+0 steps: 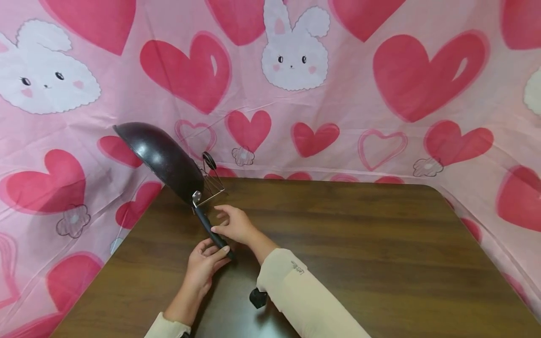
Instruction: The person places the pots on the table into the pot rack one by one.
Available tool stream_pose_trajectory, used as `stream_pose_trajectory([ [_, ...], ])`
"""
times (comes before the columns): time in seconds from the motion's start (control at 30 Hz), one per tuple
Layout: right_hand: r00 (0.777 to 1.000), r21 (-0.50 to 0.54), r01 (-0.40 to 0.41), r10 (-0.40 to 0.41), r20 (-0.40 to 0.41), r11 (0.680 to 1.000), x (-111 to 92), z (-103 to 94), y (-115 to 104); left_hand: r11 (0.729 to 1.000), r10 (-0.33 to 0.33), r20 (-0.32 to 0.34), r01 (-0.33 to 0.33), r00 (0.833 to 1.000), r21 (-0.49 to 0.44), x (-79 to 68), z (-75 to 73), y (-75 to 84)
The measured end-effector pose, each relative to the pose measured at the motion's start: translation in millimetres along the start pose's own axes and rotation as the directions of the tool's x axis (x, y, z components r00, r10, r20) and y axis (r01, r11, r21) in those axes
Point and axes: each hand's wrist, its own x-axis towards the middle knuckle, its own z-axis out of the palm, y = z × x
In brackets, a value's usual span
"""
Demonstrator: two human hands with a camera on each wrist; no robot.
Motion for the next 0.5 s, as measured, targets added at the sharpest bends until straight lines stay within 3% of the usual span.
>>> stream_pose_trajectory([
  [0.3,0.995,0.031,-0.017,0.020,-0.094,0.999,-15,-20.2,9,0.999,0.042,-0.107,-0.041,0.993,0.018,-0.3,-7.6,7.4],
  [0.5,0.992,0.041,-0.014,0.019,-0.126,0.999,-25,-34.9,14,0.981,0.182,-0.235,-0.157,0.955,0.117,0.1,-15.8,24.0],
])
